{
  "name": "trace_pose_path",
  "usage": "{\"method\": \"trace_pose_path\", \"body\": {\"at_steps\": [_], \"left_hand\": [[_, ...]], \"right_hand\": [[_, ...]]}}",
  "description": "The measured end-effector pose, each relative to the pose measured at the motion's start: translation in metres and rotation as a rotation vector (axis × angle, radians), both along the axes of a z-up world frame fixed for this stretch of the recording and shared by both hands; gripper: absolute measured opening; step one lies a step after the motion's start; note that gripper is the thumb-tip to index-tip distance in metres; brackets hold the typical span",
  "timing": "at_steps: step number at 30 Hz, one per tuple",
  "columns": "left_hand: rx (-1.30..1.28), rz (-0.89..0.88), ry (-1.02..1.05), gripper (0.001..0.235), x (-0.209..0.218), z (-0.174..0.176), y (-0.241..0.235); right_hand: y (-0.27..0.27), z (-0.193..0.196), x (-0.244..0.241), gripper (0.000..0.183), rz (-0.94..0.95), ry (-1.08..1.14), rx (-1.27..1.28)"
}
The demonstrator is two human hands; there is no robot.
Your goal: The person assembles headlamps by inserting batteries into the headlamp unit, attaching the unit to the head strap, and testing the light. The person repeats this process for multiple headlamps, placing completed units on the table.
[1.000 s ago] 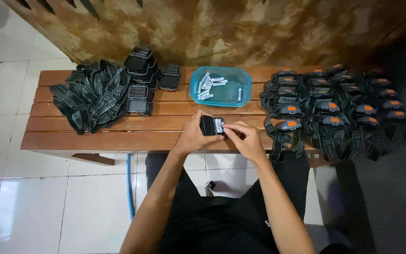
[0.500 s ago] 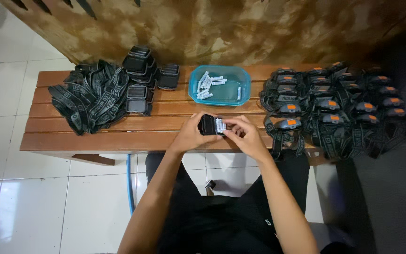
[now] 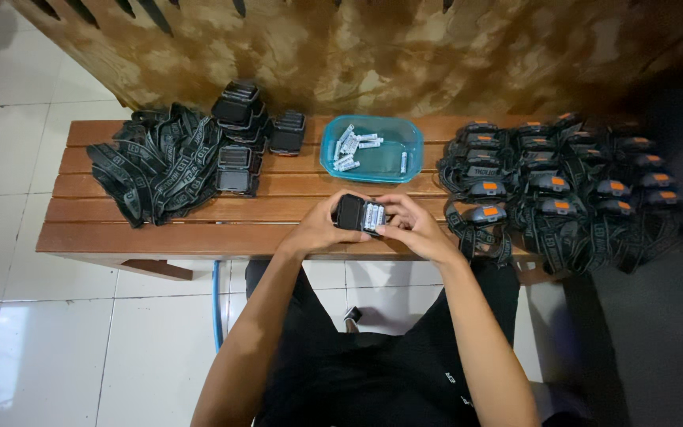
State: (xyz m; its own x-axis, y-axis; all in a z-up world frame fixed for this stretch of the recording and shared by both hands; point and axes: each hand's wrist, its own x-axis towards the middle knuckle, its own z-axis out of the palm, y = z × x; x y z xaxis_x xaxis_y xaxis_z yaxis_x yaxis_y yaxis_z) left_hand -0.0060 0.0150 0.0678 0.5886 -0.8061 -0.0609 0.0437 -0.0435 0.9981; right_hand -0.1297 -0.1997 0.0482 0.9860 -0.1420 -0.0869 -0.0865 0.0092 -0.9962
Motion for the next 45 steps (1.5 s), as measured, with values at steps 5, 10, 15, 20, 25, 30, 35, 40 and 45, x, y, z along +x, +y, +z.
{"method": "trace_pose_path", "body": {"at_steps": [5,10,15,20,25,30,35,40,45], "left_hand": [[-0.013,-0.022,-0.004,0.082,0.002,-0.005,-0.003],[-0.032,-0.013,-0.03,0.082,0.0,-0.008,-0.005],[0.03,0.002,-0.213,0.079,-0.004,-0.002,-0.004],[0.126,0.032,-0.244,0.078,-0.007,0.004,-0.004],[0.155,0.057,-0.227,0.077,-0.008,-0.003,-0.007],[0.218,0.066,-0.257,0.076,-0.012,0.004,-0.007],[0.225,0.077,-0.248,0.075,-0.014,0.008,-0.006],[0.182,0.101,-0.252,0.074,-0.012,-0.006,-0.007],[0.141,0.11,-0.162,0.073,-0.015,-0.002,-0.01]], "right_hand": [[-0.001,-0.006,0.0,0.058,-0.023,-0.011,0.018],[0.003,0.0,-0.001,0.054,-0.072,0.009,0.024],[0.003,-0.015,0.004,0.038,-0.15,0.037,-0.006],[0.007,-0.01,0.004,0.036,-0.188,0.012,0.017],[0.008,-0.014,0.003,0.037,-0.209,-0.004,0.017],[0.009,-0.039,0.009,0.045,-0.218,-0.081,-0.054],[0.001,-0.027,0.005,0.041,-0.198,-0.08,0.014],[0.002,-0.022,0.003,0.04,-0.2,-0.074,0.052],[0.012,-0.004,-0.001,0.057,-0.208,-0.038,-0.002]]}}
